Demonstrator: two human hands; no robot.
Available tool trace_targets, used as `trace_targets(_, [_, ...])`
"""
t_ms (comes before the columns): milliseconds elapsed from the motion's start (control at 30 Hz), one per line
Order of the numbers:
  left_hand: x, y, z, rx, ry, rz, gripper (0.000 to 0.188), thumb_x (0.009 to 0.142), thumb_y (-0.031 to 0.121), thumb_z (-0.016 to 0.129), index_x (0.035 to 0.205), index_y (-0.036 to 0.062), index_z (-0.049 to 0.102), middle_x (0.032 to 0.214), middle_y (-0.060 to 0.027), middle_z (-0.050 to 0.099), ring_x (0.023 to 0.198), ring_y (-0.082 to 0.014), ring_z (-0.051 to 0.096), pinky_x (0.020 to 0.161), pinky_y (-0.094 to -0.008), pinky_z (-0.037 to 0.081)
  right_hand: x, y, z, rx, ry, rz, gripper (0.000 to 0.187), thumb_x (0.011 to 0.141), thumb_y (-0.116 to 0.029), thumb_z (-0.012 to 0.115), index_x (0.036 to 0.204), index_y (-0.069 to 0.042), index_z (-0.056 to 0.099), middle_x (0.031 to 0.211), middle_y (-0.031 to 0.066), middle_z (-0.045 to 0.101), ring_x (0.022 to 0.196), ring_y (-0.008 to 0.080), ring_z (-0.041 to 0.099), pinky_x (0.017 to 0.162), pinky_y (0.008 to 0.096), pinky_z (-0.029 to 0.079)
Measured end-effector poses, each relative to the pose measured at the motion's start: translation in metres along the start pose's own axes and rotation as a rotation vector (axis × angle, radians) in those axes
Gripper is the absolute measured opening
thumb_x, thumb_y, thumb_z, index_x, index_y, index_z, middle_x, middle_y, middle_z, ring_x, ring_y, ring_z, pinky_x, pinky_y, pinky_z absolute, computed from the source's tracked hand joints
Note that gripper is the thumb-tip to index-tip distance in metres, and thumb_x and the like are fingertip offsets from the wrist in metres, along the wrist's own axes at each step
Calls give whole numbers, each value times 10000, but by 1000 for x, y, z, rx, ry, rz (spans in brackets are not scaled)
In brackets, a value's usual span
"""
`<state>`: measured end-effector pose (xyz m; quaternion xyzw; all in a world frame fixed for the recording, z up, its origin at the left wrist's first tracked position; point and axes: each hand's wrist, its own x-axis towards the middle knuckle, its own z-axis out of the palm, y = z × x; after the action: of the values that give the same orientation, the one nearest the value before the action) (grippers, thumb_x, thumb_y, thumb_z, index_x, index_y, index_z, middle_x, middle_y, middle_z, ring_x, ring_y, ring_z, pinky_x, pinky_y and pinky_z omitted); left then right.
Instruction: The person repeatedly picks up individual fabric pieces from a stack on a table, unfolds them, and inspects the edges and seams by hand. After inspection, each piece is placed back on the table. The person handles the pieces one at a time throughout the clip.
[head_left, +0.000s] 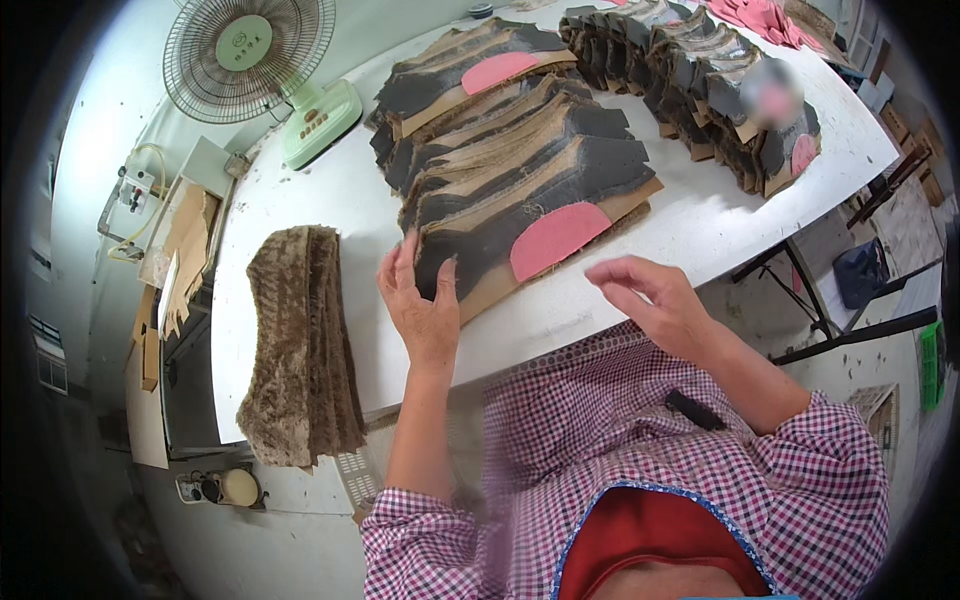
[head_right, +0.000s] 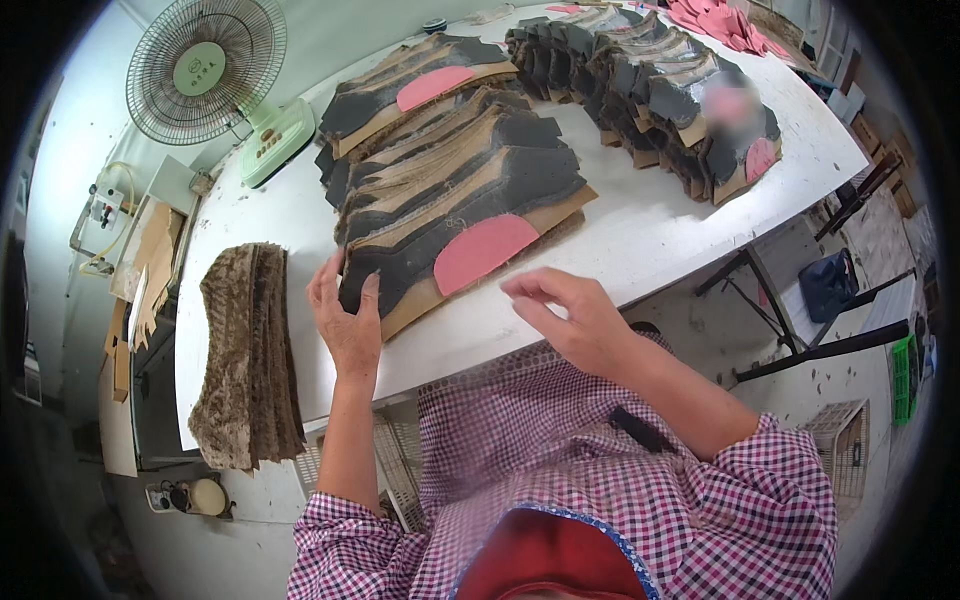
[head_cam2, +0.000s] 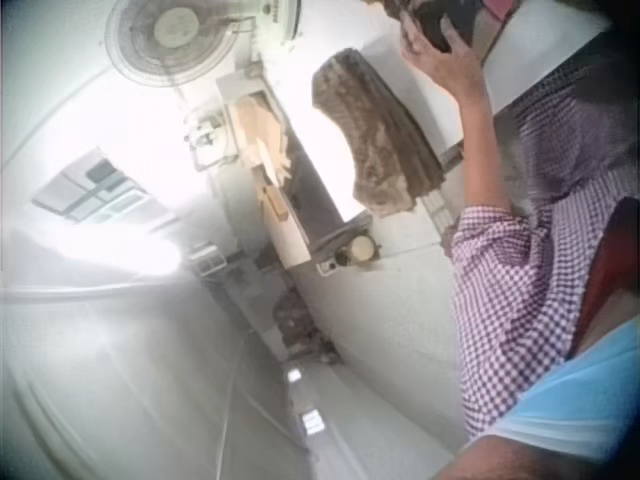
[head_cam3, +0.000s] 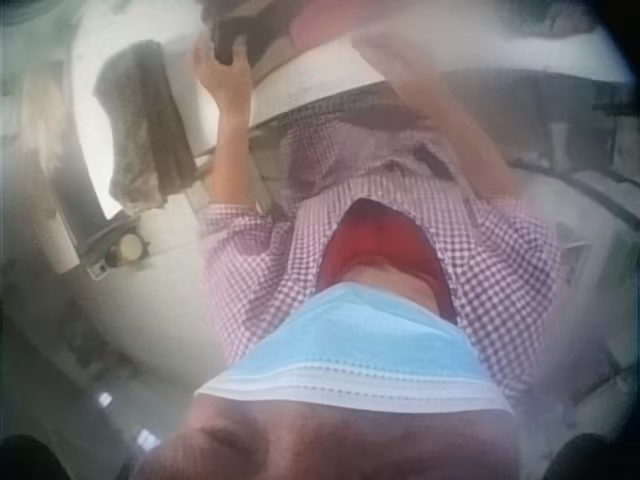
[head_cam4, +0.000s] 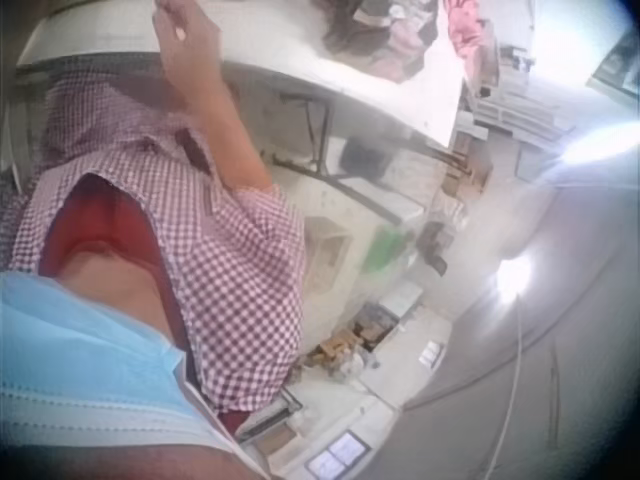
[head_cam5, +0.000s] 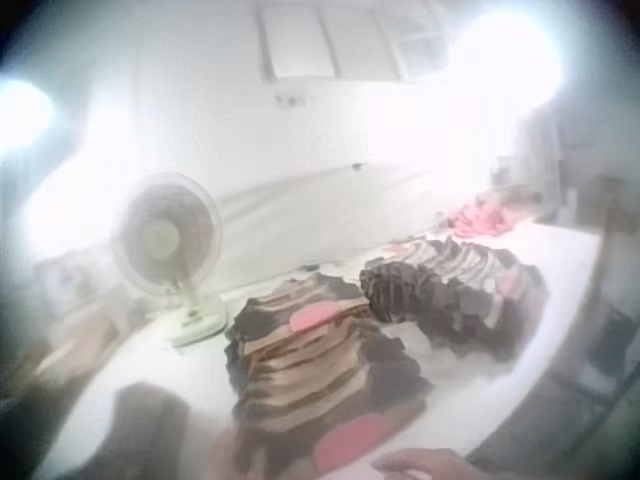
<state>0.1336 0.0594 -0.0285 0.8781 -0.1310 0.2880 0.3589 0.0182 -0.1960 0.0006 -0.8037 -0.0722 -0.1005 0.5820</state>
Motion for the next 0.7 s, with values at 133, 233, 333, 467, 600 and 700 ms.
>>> trace_targets(133, [-5,1,-8,-37,-4,-42,273,827,101,707,1079,55,612,1329,-194,427,1193,-356,462,997,-433,403,45,-2,21,80,-62,151,367,938,-277,588,1114,44,617,1001,127,666,955,176,620,853,289,478])
trace_targets(233, [-10,22,-12,73,59,212,198,793,33,717,943,22,588,1186,-188,570,1145,-325,535,896,-393,483,58,18,36,203,90,189,409,949,-325,572,1081,59,618,939,107,638,890,150,575,794,286,458])
trace_targets(333, [-41,49,1,-105,-45,431,184,773,-1,715,913,28,600,1021,-169,646,957,-312,625,728,-368,532,66,33,27,343,-59,335,379,960,-308,581,1092,45,622,1021,58,641,983,140,577,873,282,464])
trace_targets(467, [-58,85,6,-228,-231,445,148,798,-9,683,917,32,606,927,-144,666,789,-298,658,662,-361,539,62,6,27,40,-89,304,339,925,-294,608,1034,27,629,968,52,641,889,123,576,786,285,474])
trace_targets(600, [-23,96,7,-611,-276,42,208,877,74,639,1074,35,584,924,-173,648,805,-326,650,695,-381,518,53,3,14,135,-76,286,297,871,-201,617,1056,30,631,929,64,645,842,117,584,749,281,477])
trace_targets(700, [1,56,50,-429,-297,150,236,904,59,595,1136,26,569,1001,-193,625,927,-356,624,792,-412,505,41,5,11,246,-51,376,331,859,-167,627,1118,40,614,945,77,649,843,130,592,754,279,479])
